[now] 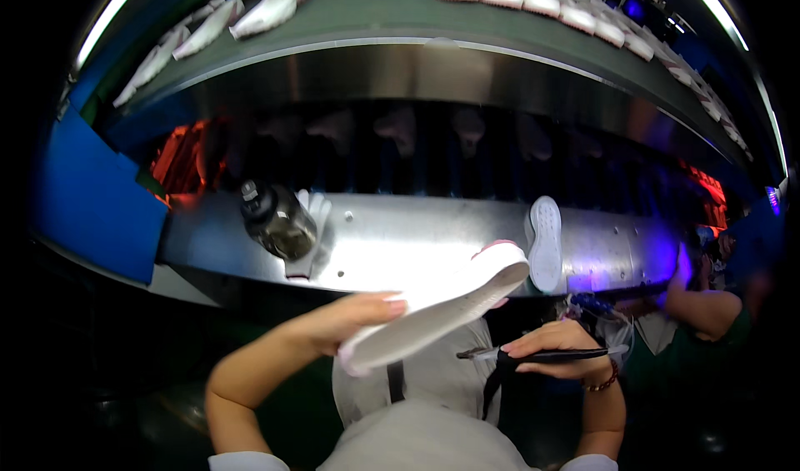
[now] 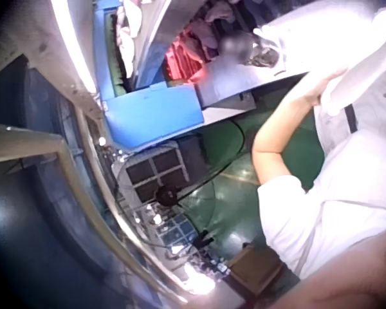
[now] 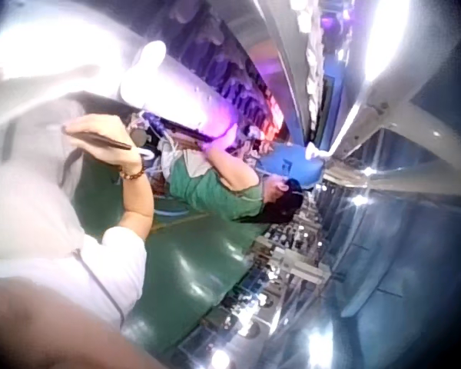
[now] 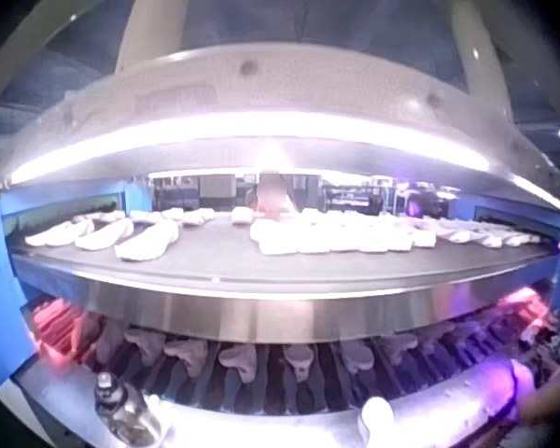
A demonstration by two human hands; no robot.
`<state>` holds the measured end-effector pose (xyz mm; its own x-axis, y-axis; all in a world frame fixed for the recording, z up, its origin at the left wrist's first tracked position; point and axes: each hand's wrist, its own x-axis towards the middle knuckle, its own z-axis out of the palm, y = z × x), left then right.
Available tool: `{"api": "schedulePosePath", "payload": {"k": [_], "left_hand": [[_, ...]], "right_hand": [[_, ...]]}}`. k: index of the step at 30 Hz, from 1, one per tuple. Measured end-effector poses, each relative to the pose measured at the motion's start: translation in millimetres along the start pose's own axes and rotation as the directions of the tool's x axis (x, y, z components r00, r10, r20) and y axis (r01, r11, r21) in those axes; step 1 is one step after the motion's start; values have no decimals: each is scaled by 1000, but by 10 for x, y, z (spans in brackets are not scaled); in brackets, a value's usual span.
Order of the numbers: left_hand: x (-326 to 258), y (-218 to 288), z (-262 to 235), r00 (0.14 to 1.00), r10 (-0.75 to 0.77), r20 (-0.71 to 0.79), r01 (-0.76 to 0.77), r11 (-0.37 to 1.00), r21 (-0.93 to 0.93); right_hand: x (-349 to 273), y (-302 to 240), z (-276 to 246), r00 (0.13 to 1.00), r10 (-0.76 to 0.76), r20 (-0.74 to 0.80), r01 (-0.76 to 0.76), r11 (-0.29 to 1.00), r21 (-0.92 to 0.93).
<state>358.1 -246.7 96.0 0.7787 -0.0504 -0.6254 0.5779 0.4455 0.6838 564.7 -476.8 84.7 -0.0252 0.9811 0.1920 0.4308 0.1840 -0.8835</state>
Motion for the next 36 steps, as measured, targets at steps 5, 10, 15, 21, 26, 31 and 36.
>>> {"api": "schedulePosePath", "payload": {"k": [5, 10, 15, 21, 26, 31, 36], "left_hand": [[547, -272, 140, 985, 108, 134, -11, 817, -576], [757, -506, -44, 971, 184, 151, -24, 707, -707], [853, -365, -14, 989, 142, -33, -128, 735, -666], [451, 231, -192, 828, 558, -54, -535, 758, -373], [469, 1633, -10, 326, 940, 98, -827, 334, -452], [751, 2632, -297, 465, 610, -642, -700, -191, -688], [1695, 2958, -281, 143, 892, -430, -887, 308, 345]], "right_hand": [[267, 104, 276, 954, 267, -137, -208, 918, 337], [294, 649, 140, 572, 417, -706, -226, 908, 353], [403, 585, 625, 564, 307, -767, -231, 950, 211], [-141, 446, 822, 695, 488, -527, 23, 718, 696], [-284, 736, 988, 541, 665, -515, -55, 639, 767], [-206, 726, 1145, 547, 687, -479, -74, 609, 790], [-355, 665, 1163, 508, 708, -491, -2, 570, 821]]}}
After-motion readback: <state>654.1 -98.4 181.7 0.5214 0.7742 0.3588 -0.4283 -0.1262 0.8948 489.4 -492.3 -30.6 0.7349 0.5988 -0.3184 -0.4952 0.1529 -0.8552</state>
